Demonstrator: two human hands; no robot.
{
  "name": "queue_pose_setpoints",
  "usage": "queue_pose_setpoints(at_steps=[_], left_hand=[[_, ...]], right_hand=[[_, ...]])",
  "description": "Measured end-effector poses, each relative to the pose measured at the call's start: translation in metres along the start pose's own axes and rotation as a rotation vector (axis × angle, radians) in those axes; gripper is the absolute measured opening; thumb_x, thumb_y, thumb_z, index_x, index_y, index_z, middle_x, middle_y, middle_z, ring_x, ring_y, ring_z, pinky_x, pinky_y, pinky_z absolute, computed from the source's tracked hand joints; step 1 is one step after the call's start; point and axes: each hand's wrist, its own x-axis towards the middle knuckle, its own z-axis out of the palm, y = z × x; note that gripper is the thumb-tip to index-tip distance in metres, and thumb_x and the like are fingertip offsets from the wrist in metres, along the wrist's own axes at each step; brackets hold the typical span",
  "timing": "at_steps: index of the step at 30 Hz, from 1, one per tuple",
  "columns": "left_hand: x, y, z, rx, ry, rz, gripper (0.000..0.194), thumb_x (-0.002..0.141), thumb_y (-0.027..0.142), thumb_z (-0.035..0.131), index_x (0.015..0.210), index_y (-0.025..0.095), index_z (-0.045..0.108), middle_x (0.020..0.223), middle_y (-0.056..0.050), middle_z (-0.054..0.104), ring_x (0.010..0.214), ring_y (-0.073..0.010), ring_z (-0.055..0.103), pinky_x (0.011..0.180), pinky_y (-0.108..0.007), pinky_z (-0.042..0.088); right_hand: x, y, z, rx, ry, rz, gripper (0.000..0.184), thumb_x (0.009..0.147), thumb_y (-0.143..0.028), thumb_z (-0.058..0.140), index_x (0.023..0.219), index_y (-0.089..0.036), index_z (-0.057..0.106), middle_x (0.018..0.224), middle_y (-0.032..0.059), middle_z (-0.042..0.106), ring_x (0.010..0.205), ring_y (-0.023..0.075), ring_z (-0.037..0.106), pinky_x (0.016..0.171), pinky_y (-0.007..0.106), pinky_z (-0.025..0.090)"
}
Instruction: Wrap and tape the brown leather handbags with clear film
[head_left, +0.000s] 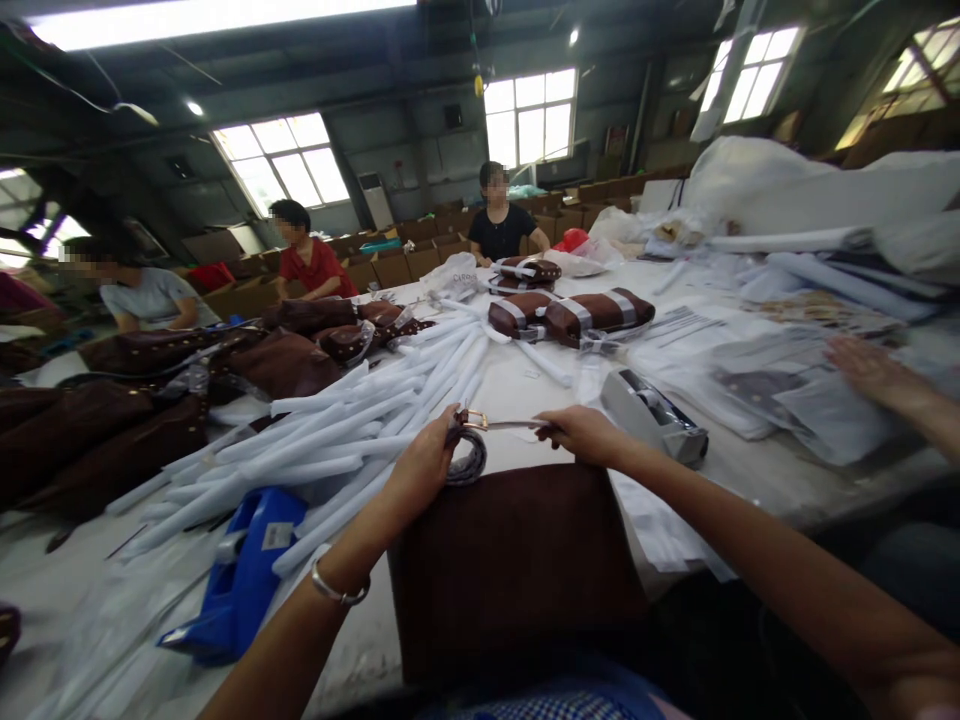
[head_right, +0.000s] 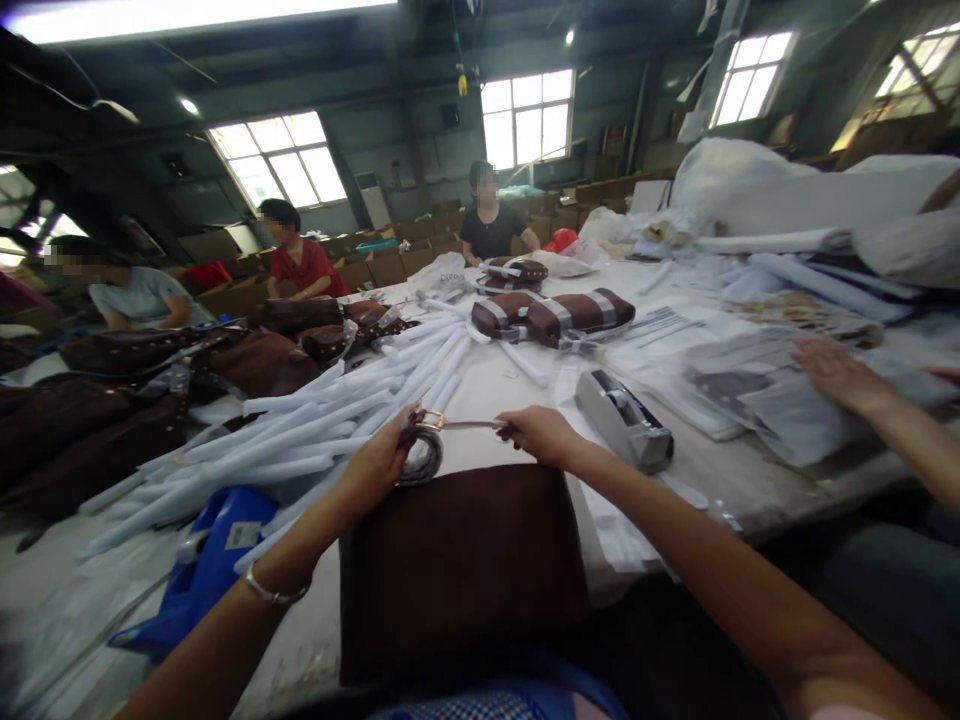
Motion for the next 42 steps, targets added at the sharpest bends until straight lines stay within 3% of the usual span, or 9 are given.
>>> queue_pose_setpoints(at_steps=[7,9,12,16,20,25,34,39,42], left_hand=[[-0.018,0.024,-0.024,0.18,0.219,-0.083,0.057,0.095,0.017,0.04,0.151,0.014,0.033,0.143,-0.016,0.054,0.133,-0.0278,0.051,0.112,-0.048,0.043],[-0.023,0.02,-0.025,0.171,0.279,-0.141,0.056,0.095,0.017,0.04,0.15,0.012,0.035,0.145,-0.016,0.052,0.133,-0.0277,0.051,0.112,-0.047,0.043],[-0.029,0.01,-0.023,0.13,0.385,-0.227,0.054,0.096,0.019,0.039,0.149,0.01,0.035,0.147,-0.019,0.049,0.135,-0.0283,0.049,0.114,-0.048,0.04],[-0.033,0.008,-0.021,0.052,0.454,-0.251,0.053,0.099,0.023,0.038,0.151,0.01,0.033,0.149,-0.018,0.046,0.14,-0.0271,0.043,0.118,-0.046,0.033],[-0.032,0.015,-0.016,-0.03,0.464,-0.265,0.054,0.098,0.023,0.041,0.152,0.017,0.034,0.149,-0.014,0.047,0.141,-0.0257,0.041,0.119,-0.044,0.032],[-0.028,0.024,-0.01,-0.08,0.432,-0.277,0.056,0.097,0.021,0.042,0.153,0.014,0.033,0.147,-0.016,0.048,0.14,-0.0271,0.041,0.119,-0.046,0.031],[-0.02,0.037,-0.006,-0.288,0.391,-0.318,0.063,0.091,0.018,0.048,0.153,0.015,0.034,0.151,-0.013,0.045,0.142,-0.0257,0.039,0.123,-0.044,0.024],[-0.02,0.046,-0.016,-0.685,0.35,-0.391,0.074,0.085,0.022,0.062,0.153,0.022,0.035,0.154,-0.005,0.043,0.144,-0.0265,0.038,0.124,-0.04,0.025],[-0.021,0.054,-0.026,-1.095,0.299,-0.423,0.064,0.092,0.031,0.054,0.152,0.02,0.037,0.15,-0.005,0.048,0.141,-0.0242,0.043,0.119,-0.037,0.036]], right_hand=[[0.066,-0.041,-0.049,-0.214,0.355,-0.162,0.053,0.087,-0.003,0.05,0.133,-0.025,0.061,0.132,0.0068,0.062,0.118,0.0284,0.058,0.098,0.039,0.046],[0.066,-0.061,-0.038,-0.155,0.51,-0.296,0.056,0.086,-0.003,0.053,0.139,-0.021,0.055,0.137,0.0094,0.058,0.126,0.0286,0.053,0.108,0.042,0.042],[0.043,-0.092,0.003,0.151,0.736,-0.371,0.031,0.096,-0.02,0.058,0.126,-0.02,0.063,0.123,0.01,0.065,0.117,0.0269,0.058,0.104,0.041,0.047],[0.009,-0.128,0.066,0.472,0.589,-0.399,0.017,0.102,-0.028,0.055,0.11,-0.024,0.069,0.104,0.0058,0.069,0.096,0.0215,0.066,0.089,0.034,0.056],[0.005,-0.147,0.095,0.244,0.665,-0.488,0.034,0.101,-0.022,0.054,0.135,-0.021,0.058,0.125,0.0117,0.063,0.113,0.0272,0.06,0.101,0.045,0.052],[0.01,-0.149,0.093,0.002,0.655,-0.397,0.035,0.098,-0.013,0.054,0.133,-0.018,0.058,0.123,0.0125,0.064,0.106,0.0293,0.061,0.096,0.045,0.053],[0.01,-0.157,0.096,0.062,0.653,-0.346,0.018,0.1,-0.019,0.05,0.103,-0.014,0.068,0.101,0.0116,0.068,0.089,0.0268,0.064,0.076,0.034,0.051],[0.008,-0.156,0.096,0.172,0.672,-0.361,0.029,0.105,-0.027,0.041,0.108,-0.017,0.068,0.102,0.0105,0.069,0.09,0.0242,0.065,0.076,0.031,0.049],[0.008,-0.153,0.092,0.22,0.682,-0.326,0.028,0.106,-0.03,0.044,0.116,-0.019,0.067,0.104,0.0094,0.069,0.089,0.0226,0.066,0.077,0.03,0.049]])
